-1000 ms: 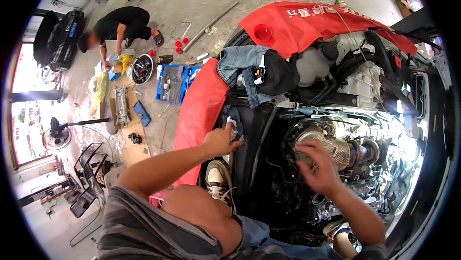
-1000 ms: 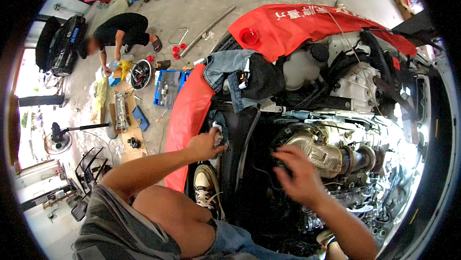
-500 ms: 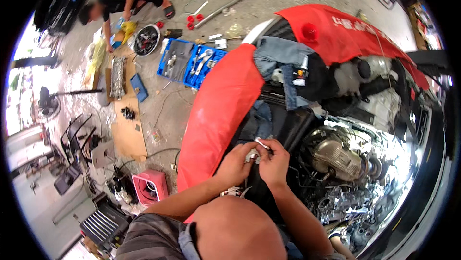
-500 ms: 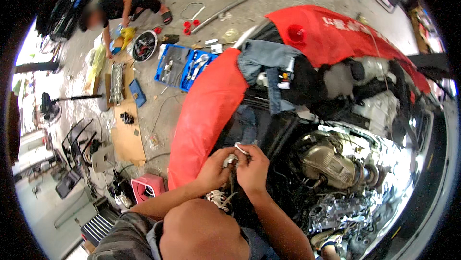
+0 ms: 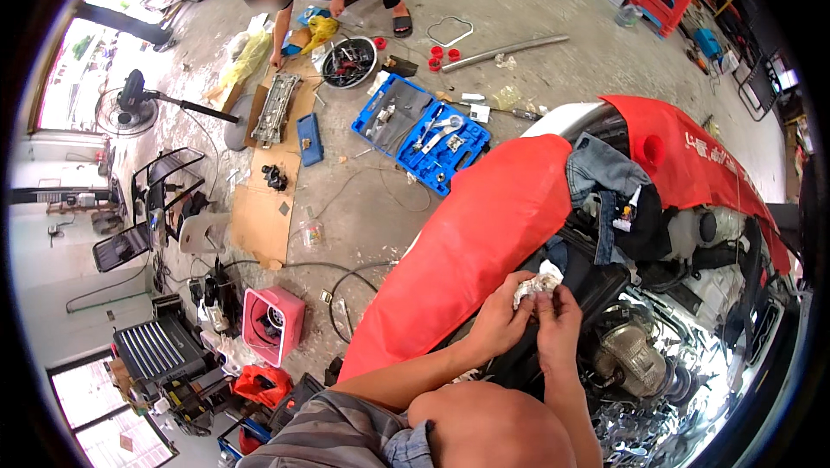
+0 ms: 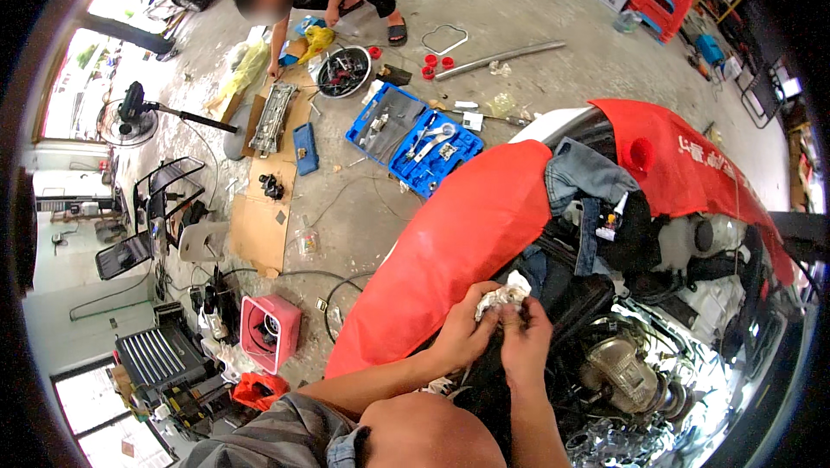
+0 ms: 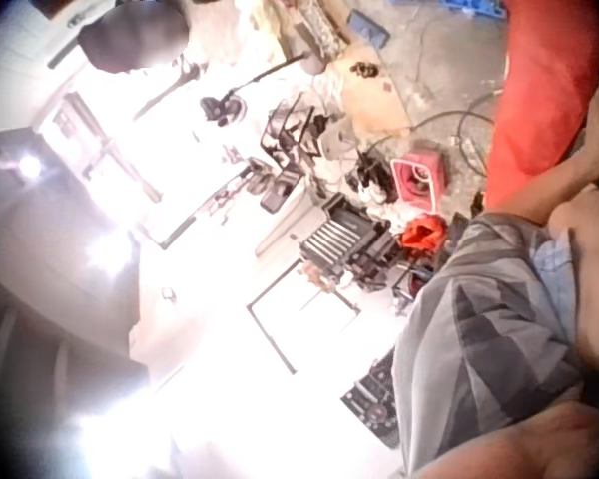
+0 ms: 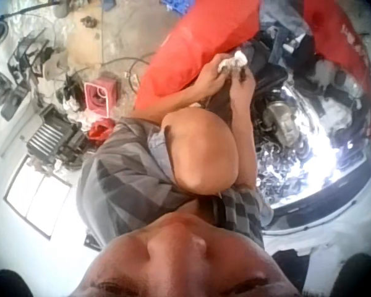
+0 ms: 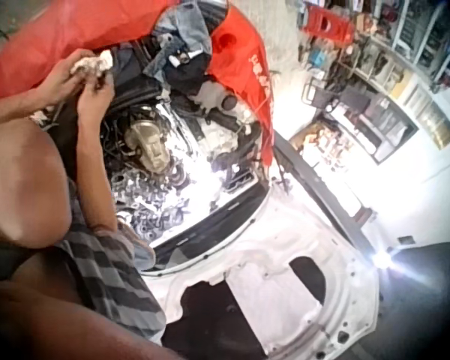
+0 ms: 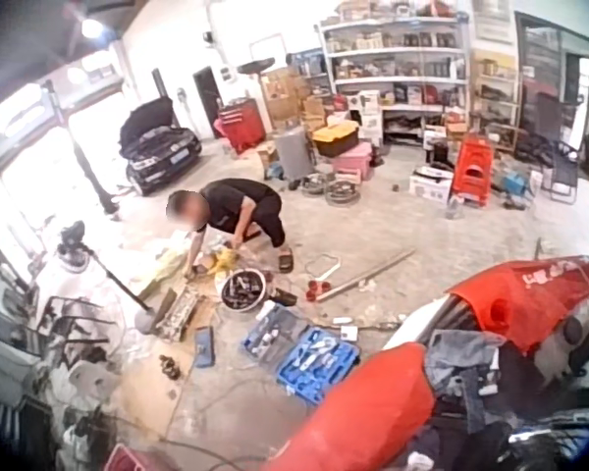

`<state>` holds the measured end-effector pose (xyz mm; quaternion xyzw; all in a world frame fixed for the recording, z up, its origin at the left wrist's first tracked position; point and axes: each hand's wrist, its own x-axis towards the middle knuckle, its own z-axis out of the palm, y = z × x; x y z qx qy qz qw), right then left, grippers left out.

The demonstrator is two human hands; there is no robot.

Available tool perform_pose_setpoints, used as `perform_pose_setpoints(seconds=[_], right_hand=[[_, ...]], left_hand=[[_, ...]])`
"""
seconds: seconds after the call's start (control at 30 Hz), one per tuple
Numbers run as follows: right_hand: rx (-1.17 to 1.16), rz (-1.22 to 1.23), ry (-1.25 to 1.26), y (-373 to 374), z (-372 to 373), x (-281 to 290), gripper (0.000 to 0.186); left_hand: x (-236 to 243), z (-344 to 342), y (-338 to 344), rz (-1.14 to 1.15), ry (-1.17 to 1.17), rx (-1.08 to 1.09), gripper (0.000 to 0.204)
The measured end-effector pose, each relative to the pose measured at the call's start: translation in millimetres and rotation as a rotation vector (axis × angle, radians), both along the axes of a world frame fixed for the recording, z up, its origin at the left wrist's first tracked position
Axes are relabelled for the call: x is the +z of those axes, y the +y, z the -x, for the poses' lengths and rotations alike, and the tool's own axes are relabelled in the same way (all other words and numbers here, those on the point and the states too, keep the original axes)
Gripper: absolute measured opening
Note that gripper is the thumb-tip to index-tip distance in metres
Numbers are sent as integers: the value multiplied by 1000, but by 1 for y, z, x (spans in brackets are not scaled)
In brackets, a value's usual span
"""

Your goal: The person wipes an engine component with a cloth and installs it into the engine bay, then reaches deep into the engine compartment to route and secure various hoses and electrical connectors.

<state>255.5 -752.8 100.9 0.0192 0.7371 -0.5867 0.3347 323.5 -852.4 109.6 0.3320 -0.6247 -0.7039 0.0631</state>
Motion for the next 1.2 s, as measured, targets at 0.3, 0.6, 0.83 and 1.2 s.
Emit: perform_pose_setpoints(seconds=[0.3, 0.6, 0.83, 1.2], right_hand=[[94, 37, -46, 3, 12, 16, 13], [-140, 173, -27, 8, 8, 11, 19], [-165, 273, -226, 16, 7, 4, 24], [-69, 56, 157, 18, 9, 1, 24]], left_hand=[[-24, -5, -13, -324, 220, -74, 27], [-15, 4, -9, 27, 248, -72, 22], [-26, 9, -1, -104, 220, 53, 19], [-15, 4, -10, -139, 139, -197, 24]])
